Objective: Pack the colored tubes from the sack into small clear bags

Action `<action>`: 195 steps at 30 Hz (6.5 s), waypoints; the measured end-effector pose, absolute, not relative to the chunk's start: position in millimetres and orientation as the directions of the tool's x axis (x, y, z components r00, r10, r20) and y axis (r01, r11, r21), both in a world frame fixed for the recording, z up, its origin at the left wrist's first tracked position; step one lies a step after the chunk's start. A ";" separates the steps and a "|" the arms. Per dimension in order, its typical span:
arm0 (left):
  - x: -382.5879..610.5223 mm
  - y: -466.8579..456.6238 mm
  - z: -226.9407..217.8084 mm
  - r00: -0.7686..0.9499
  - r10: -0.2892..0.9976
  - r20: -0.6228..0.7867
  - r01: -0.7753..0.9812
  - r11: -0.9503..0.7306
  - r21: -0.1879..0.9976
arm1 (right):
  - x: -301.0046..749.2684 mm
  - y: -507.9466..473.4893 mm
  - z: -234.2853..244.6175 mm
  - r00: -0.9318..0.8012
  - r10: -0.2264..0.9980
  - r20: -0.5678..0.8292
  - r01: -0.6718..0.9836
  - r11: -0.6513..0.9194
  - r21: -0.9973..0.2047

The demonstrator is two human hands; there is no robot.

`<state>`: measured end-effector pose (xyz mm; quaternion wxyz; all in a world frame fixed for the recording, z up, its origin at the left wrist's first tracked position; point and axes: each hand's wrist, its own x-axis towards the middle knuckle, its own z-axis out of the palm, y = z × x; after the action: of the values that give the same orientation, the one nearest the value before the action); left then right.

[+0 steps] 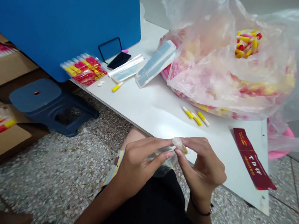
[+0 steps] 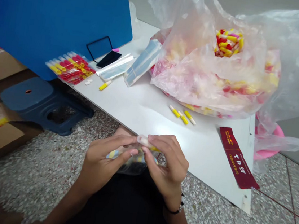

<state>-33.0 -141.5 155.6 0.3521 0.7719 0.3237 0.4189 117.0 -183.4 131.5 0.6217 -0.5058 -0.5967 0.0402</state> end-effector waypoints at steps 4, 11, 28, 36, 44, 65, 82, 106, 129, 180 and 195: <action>-33.0 -146.0 155.8 0.412 0.755 0.511 0.185 -0.618 0.764 | 112.4 -183.5 129.8 0.337 0.600 0.725 0.587 0.468 -0.660; -30.5 -149.7 143.7 0.352 0.703 0.618 0.170 -0.697 0.697 | 110.0 -183.4 126.9 0.338 0.569 0.750 0.653 0.432 -0.622; -28.9 -150.6 151.5 0.446 0.813 0.374 0.181 -0.491 0.852 | 107.8 -185.4 117.6 0.285 0.526 0.801 0.729 0.424 -0.538; -25.8 -155.5 144.4 0.365 0.777 0.513 0.174 -0.598 0.782 | 103.7 -184.6 115.4 0.332 0.510 0.794 0.726 0.399 -0.560; -32.1 -147.2 141.4 0.552 0.808 0.206 0.009 -0.253 0.967 | 102.7 -183.4 113.2 0.333 0.483 0.810 0.677 0.476 -0.562; -29.5 -134.2 121.8 0.842 0.532 0.089 -0.223 0.194 0.955 | 109.6 -185.1 114.4 0.166 0.625 0.763 0.583 0.561 -0.587; -31.6 -133.9 121.2 0.763 0.646 -0.025 -0.019 0.061 0.998 | 134.7 -181.2 122.4 -0.036 0.846 0.533 0.408 0.499 -0.764; -30.4 -128.4 92.0 0.599 0.768 -0.224 0.217 0.114 0.970 | 125.0 -168.3 95.7 0.006 0.924 0.381 0.321 0.360 -0.876; -10.8 -113.1 80.1 0.718 0.655 -0.236 0.179 0.153 0.972 | 123.5 -185.9 71.1 0.238 0.963 0.123 0.197 0.076 -0.977; 69.0 -71.7 11.7 0.839 0.498 0.222 0.298 -0.760 0.577 | 237.3 -123.0 26.8 0.411 0.874 -0.259 0.052 -0.306 -0.951; 68.5 -70.9 6.0 0.835 0.500 0.231 0.277 -0.744 0.608 | 217.4 -131.4 16.9 0.502 0.859 -0.102 0.254 -0.259 -0.932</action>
<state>68.5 -70.9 6.0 0.2880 0.9135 0.2125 0.1932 217.4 -131.4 16.9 0.4730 -0.7262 -0.3830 0.3197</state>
